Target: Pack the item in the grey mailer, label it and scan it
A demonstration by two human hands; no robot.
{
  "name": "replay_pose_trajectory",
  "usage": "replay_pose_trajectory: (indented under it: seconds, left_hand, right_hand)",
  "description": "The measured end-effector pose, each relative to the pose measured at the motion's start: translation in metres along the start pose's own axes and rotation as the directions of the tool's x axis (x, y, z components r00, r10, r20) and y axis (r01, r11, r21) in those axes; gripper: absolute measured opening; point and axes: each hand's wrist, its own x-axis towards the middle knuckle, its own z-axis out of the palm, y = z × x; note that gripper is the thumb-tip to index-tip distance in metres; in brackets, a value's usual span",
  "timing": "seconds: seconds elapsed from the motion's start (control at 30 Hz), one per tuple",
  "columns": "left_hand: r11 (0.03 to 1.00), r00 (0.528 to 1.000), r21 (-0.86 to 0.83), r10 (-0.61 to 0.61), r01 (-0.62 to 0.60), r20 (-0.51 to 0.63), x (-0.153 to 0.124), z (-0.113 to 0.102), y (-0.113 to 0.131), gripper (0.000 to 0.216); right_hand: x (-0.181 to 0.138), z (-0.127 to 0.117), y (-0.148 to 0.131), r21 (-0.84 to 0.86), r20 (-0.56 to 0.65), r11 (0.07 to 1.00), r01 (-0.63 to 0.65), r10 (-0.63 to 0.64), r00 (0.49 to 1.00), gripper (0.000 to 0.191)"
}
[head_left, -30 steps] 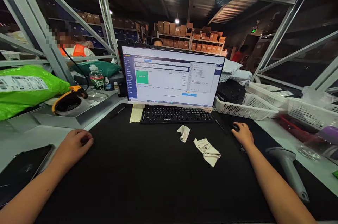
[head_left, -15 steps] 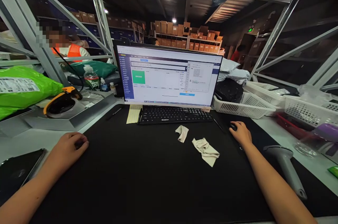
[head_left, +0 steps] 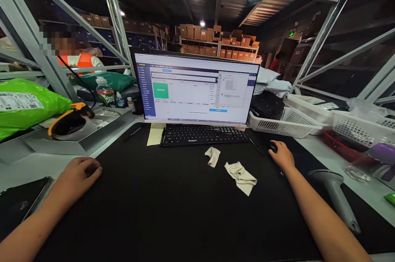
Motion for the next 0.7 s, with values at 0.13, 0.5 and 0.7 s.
replay_pose_trajectory:
  seconds: [0.13,0.5,0.7]
  left_hand:
    - [1.000,1.000,-0.005,0.006,-0.006,-0.004,0.000,0.002,-0.005,0.045]
    - [0.999,1.000,-0.020,0.026,-0.026,0.005,-0.001,0.006,-0.016,0.043]
    - [0.999,0.999,-0.020,0.040,-0.041,-0.006,0.000,0.005,-0.014,0.043]
  right_hand:
    - [0.001,0.000,-0.001,-0.005,0.017,1.000,-0.001,0.001,1.000,0.051]
    - [0.003,0.012,0.010,0.049,-0.076,0.997,0.063,-0.059,0.995,0.046]
    - [0.002,0.009,0.008,0.032,-0.063,0.999,0.042,-0.040,0.997,0.043]
